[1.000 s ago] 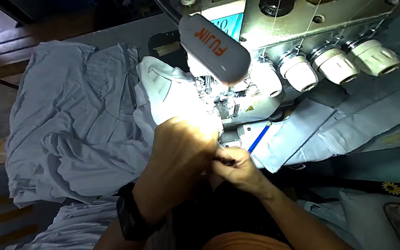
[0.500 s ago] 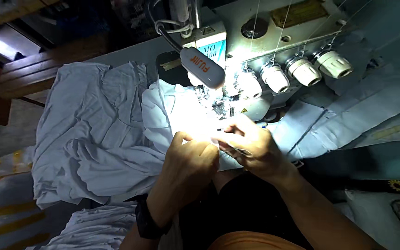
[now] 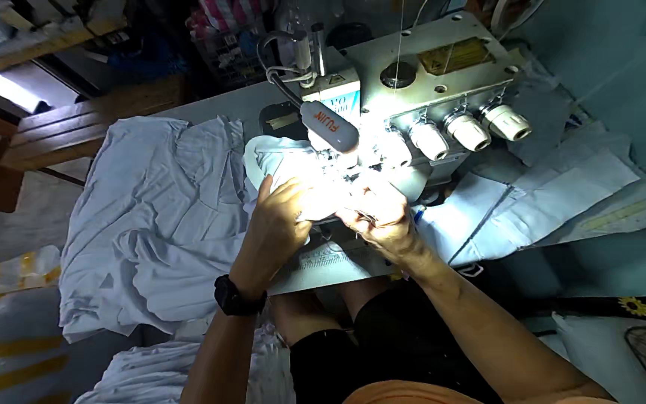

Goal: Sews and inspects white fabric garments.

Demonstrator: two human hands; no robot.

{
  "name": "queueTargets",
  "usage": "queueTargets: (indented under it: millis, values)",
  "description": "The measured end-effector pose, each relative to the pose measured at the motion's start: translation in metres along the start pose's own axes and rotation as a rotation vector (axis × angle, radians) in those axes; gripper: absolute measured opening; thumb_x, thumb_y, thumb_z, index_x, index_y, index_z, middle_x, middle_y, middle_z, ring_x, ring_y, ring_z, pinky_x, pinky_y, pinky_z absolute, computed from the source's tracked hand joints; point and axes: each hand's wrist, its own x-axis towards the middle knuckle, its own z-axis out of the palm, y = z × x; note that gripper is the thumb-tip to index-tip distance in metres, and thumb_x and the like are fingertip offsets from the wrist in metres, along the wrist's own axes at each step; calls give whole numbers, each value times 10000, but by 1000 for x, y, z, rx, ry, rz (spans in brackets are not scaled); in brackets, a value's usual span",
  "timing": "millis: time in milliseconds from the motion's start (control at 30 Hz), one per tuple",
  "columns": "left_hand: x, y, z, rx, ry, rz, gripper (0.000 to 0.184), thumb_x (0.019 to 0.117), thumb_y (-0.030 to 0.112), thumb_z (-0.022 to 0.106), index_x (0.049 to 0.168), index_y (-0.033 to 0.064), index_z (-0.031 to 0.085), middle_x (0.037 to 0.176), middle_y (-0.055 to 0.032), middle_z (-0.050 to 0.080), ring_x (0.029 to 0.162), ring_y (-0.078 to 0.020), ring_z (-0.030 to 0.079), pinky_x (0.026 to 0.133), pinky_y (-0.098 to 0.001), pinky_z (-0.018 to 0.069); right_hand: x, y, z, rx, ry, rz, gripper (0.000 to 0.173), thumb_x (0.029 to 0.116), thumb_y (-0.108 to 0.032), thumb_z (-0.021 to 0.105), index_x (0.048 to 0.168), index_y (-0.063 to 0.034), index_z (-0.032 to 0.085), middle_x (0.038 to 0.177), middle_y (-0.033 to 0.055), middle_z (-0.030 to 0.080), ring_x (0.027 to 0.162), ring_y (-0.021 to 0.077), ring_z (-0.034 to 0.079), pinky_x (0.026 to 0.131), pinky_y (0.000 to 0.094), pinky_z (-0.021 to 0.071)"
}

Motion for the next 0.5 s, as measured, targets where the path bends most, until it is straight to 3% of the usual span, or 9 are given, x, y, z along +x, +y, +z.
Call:
queueTargets:
  millis: [133,267,367,433,500]
  values:
    - [5,-6,-4,-23,-10,-7,263,781,27,646,1011,-11,769,1207,-147,733,1249,-305,648,1136,-614,376,-6,-11,-2,-42,0,67,153,910,-194,733,923,-46,771,945,117,641,845,150,626,707,239,519]
    - [16,-17,-5,-63,2,5,249,827,8,662,1053,-22,761,1226,-161,722,1265,-318,633,1132,-556,402,-39,-27,2,-10,100,146,164,939,-83,658,1054,-20,756,979,90,629,836,89,605,737,183,528]
    - [44,-35,-1,-109,78,-61,214,853,-8,670,1037,-49,770,1146,-196,750,1169,-344,693,1054,-505,487,-69,-22,4,-185,-200,216,195,957,-73,600,1059,-34,762,966,110,685,848,208,686,761,326,590]
    - [58,-39,-1,-86,101,-158,219,874,-20,640,1053,-67,758,1155,-215,742,1167,-341,693,1051,-465,491,-72,-25,0,-398,-371,199,185,963,-139,579,996,-79,751,845,81,708,756,255,716,647,398,585]
    - [63,-40,2,-76,137,-291,239,902,-22,606,1089,-81,742,1201,-224,724,1214,-326,666,1084,-435,459,-65,-28,-8,-510,-317,184,290,973,-306,587,869,-82,739,622,69,638,554,284,660,465,444,485]
